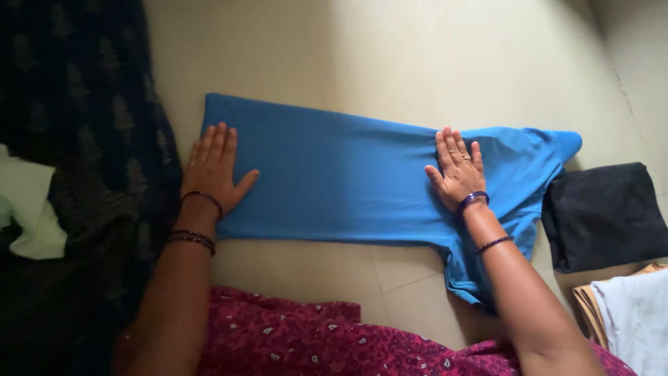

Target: The person folds a blue polo shirt on the floor. They smooth the fabric, fold the sides and sleeves inward, then fold the shirt in half and finally into a compact rectangle.

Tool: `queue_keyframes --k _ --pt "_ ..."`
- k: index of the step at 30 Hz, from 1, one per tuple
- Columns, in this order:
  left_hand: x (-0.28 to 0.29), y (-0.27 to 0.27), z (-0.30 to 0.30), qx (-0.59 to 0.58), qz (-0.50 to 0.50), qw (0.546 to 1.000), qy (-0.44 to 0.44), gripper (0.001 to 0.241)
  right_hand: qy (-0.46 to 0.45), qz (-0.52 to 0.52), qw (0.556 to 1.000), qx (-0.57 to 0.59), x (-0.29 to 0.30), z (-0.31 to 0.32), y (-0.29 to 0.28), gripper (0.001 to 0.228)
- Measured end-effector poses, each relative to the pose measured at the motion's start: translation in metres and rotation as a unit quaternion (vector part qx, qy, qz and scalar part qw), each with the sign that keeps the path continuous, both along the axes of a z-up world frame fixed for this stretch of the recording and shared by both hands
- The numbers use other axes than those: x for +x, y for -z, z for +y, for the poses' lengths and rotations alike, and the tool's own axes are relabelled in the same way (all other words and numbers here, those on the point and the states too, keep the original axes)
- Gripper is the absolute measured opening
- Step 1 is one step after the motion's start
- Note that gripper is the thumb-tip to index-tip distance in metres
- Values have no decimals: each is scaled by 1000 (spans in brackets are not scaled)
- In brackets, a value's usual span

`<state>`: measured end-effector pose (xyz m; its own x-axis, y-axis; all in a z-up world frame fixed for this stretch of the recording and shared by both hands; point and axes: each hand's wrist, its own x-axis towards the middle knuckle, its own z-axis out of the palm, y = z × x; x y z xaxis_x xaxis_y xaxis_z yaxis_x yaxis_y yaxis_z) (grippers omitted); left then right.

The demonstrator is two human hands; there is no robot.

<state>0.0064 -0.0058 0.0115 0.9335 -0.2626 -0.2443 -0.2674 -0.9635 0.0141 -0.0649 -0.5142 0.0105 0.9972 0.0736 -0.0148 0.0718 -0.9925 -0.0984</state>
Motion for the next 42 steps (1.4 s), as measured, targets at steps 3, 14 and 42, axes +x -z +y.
queue_keyframes --k 3,14,42 --pt "-2 4 2 -34 -24 999 10 98 -23 -27 999 25 -8 -17 8 79" --pt "0 20 10 -69 -61 996 21 99 365 -52 930 4 -29 -105 3 77" --pt "1 34 21 -103 -45 994 14 98 391 56 919 -19 -109 -62 6 93"
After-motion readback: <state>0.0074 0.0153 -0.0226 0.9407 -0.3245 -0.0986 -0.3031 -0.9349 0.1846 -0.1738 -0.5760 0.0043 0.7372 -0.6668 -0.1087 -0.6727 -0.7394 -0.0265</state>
